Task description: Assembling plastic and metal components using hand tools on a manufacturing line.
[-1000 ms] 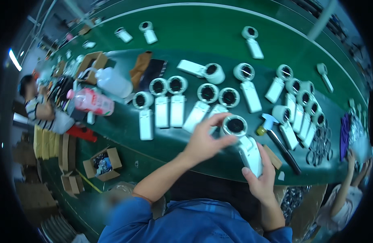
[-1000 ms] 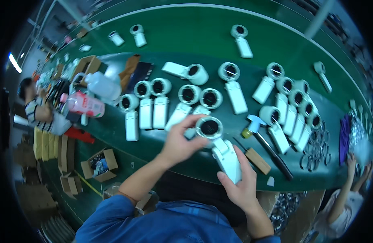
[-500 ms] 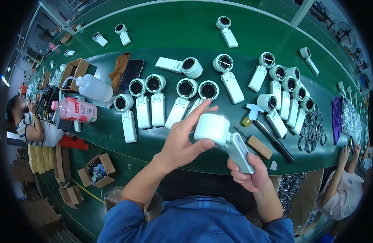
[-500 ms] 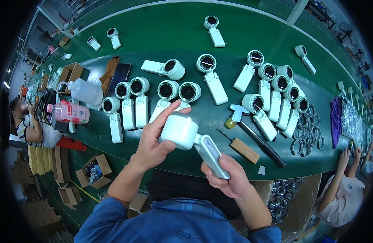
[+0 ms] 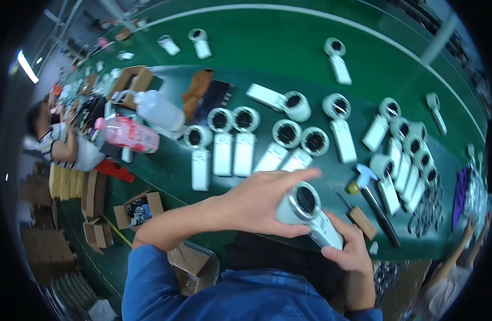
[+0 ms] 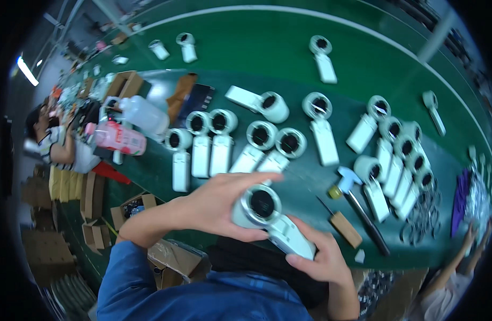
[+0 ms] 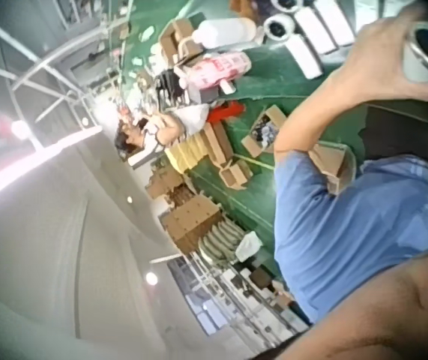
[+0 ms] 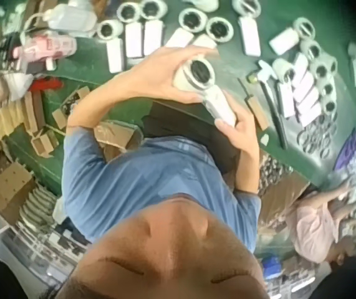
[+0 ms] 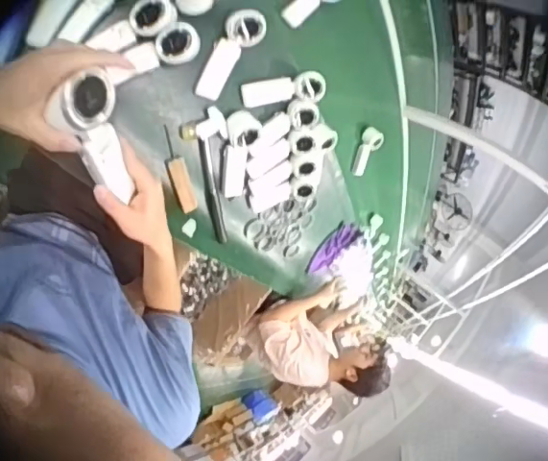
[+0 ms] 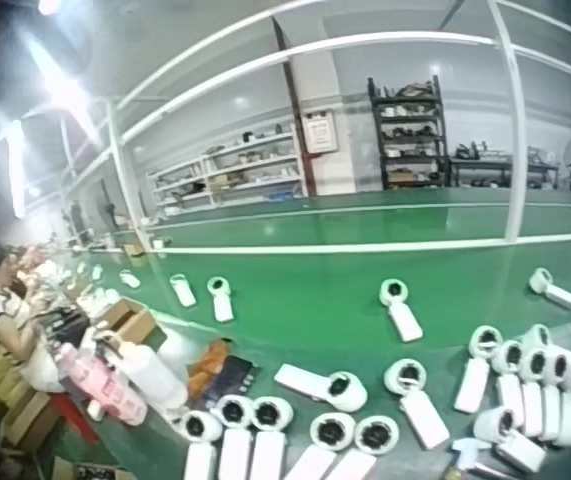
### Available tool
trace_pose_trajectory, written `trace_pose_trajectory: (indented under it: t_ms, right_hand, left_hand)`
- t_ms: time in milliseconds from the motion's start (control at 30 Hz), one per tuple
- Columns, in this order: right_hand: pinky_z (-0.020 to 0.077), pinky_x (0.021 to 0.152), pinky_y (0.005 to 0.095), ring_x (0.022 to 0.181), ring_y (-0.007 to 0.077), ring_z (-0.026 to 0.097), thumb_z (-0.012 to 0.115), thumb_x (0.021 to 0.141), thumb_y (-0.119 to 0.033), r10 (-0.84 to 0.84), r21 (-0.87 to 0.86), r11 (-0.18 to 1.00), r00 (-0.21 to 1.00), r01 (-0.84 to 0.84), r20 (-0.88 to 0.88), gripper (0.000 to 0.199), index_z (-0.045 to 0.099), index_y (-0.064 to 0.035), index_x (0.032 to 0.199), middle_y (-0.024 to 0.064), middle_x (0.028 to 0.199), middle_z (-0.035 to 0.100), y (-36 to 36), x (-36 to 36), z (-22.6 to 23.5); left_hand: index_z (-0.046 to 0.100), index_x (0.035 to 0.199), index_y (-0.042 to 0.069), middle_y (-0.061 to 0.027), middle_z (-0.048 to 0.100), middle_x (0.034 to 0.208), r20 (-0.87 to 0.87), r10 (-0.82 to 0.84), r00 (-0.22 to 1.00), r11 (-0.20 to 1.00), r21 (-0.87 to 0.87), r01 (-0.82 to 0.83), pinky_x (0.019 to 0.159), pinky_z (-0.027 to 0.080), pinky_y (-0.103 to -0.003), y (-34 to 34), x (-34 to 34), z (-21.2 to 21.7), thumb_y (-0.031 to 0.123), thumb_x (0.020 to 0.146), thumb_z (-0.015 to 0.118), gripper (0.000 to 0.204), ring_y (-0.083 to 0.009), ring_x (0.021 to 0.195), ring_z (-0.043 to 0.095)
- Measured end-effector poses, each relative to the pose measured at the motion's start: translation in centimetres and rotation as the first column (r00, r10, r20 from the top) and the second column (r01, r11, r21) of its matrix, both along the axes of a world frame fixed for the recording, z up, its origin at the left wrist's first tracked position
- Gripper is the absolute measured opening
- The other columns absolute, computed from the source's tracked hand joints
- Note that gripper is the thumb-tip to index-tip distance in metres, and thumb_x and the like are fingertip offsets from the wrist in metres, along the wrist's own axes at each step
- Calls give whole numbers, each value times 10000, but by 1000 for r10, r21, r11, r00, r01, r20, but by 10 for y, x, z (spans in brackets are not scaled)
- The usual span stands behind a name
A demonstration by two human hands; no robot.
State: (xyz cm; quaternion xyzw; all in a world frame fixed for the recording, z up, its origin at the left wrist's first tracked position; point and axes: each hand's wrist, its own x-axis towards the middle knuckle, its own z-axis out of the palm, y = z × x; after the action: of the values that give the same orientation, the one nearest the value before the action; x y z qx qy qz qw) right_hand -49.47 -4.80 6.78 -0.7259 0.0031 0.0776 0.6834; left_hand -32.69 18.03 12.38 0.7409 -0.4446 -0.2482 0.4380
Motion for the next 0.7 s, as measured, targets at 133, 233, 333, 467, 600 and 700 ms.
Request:
trace_pose_trajectory:
  t_ms: [133, 233, 333, 467, 600, 700]
  right_hand:
    - [446, 657, 297, 815, 149, 604, 768, 797, -227, -146, -218, 961, 983, 168, 111, 671, 563, 58, 1368, 76, 960, 657, 12, -9, -31]
    - [455, 645, 331, 767, 192, 612, 729, 816, -102, -399, -355, 835, 907, 420, 136, 506, 630, 32, 1293, 86, 910, 656, 23, -15, -63]
    - [460, 623, 339, 695, 240, 596, 648, 811, 28, -71, -612, 699, 887, 370, 455, 286, 708, 3, 1089, 117, 791, 624, 28, -15, -77]
    - [453, 559, 355, 588, 268, 561, 642, 792, 30, -80, -586, 704, 865, 400, 495, 167, 723, -33, 924, 101, 681, 597, 31, -4, -72]
    - [515, 710, 385, 762, 341, 643, 663, 886, -63, -99, -669, 679, 941, 302, 324, 165, 730, -23, 1033, 160, 847, 668, 24, -12, -66]
    - [526, 722, 379, 735, 317, 651, 686, 866, -36, -69, -643, 735, 967, 216, 245, 202, 729, -13, 1062, 137, 823, 673, 22, 1, -54]
  left_hand:
    - [581, 1218, 54, -159, 675, 1026, 409, -166, 897, 983, 146, 115, 876, 529, -389, -27, 68, 15, 349, 745, 859, 623, -322, 954, 692]
    - [576, 1213, 32, -200, 682, 1063, 384, 249, 889, 960, -222, -172, 868, 533, -434, -52, 179, -1, 418, 742, 832, 661, -366, 1005, 675]
    - [528, 1281, 48, -194, 662, 1186, 247, 501, 829, 854, -293, -429, 932, 519, -416, -47, 296, -38, 398, 744, 850, 718, -359, 1085, 658]
    - [495, 1372, 94, -205, 609, 1310, 358, 602, 714, 770, -27, -637, 1046, 459, -423, -9, 401, -122, 470, 776, 827, 779, -349, 1237, 588]
    - [535, 1415, 75, -219, 546, 1429, 542, 507, 670, 698, 198, -688, 1136, 385, -440, 19, 440, -125, 658, 868, 650, 808, -361, 1332, 524]
    - [621, 1245, -54, -309, 595, 1309, 622, 741, 252, 249, 94, -964, 1114, 396, -477, 55, 448, -101, 700, 885, 565, 837, -383, 1283, 554]
